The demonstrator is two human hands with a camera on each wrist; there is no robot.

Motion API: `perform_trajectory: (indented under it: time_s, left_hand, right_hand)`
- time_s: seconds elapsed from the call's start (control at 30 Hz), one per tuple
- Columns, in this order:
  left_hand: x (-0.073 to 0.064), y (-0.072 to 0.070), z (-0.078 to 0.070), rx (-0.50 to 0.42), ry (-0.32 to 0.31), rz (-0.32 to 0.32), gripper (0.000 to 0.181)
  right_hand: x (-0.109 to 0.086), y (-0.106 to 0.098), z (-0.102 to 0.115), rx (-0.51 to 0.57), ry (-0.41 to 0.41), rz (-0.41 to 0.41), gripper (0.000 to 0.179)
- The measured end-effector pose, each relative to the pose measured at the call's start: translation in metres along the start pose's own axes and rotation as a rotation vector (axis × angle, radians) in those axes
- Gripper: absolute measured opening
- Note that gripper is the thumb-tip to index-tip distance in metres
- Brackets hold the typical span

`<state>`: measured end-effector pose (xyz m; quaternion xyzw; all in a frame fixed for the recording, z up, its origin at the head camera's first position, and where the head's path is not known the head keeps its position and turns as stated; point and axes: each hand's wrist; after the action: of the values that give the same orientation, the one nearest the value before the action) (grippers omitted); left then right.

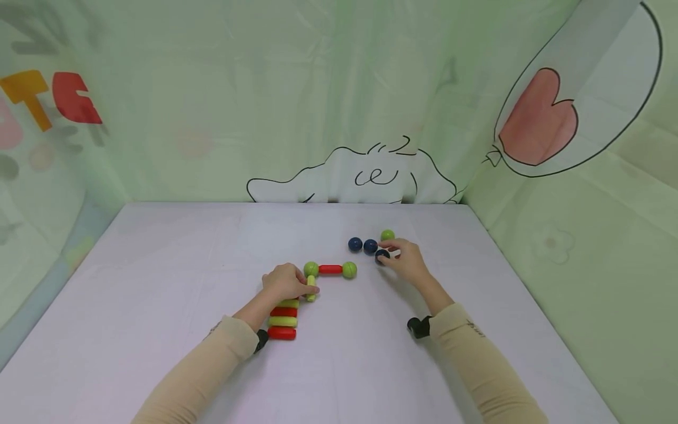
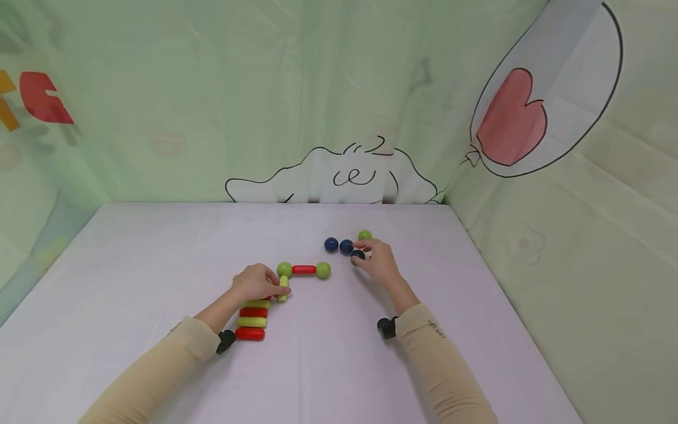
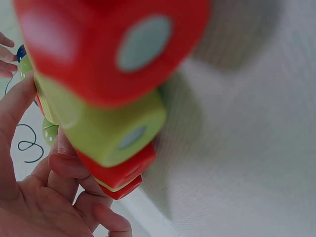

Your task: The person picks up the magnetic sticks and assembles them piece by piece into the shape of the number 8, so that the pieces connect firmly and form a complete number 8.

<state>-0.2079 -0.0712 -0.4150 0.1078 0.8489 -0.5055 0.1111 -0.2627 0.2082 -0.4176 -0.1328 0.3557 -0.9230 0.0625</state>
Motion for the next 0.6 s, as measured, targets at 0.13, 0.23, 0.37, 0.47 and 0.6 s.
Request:
perform_trajectory:
  time_s: [0.13,0.23,0.37,0.47,0.6]
  left_hand:
    - [0.0004,0.0005,-0.0005,0.002,0.000,0.002,0.034]
    - [0.0005,0.0002,-0.0007,0.003,0.001,0.007,0.032]
    - [0.0003,-0.0006,-0.0009,-0.009,0.003,0.017,0.031]
    - [0.0006,-0.0008,-0.0005,-0.021,0.001,0.023,0.030]
    - [0.0016,-0.0005,-0.0001,-0.032,-0.002,0.028,0.030]
  right_hand:
    - [-0.0001,-0.0008,-0.0039,0.004,0.012,0.004,0.031]
    - [0.0005,-0.0005,-0.0059,0.004,0.030,0.008,0.033]
    - [0.0016,-0.0002,-0.0078,0.002,0.072,0.029,0.034]
    - [0.0030,0.0003,-0.0081,0.010,0.106,0.046,0.034]
    - [0.0042,0.0011,-0.0088,0.013,0.134,0.055,0.035]
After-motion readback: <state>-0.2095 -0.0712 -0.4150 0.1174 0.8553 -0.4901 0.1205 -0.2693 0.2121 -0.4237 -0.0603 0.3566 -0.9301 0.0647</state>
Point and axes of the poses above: each hand's wrist, its own x-axis towards the middle knuckle, its own y-axis out of the palm, z = x × y, and after that the axes turned 6 degrees about x, right-handed
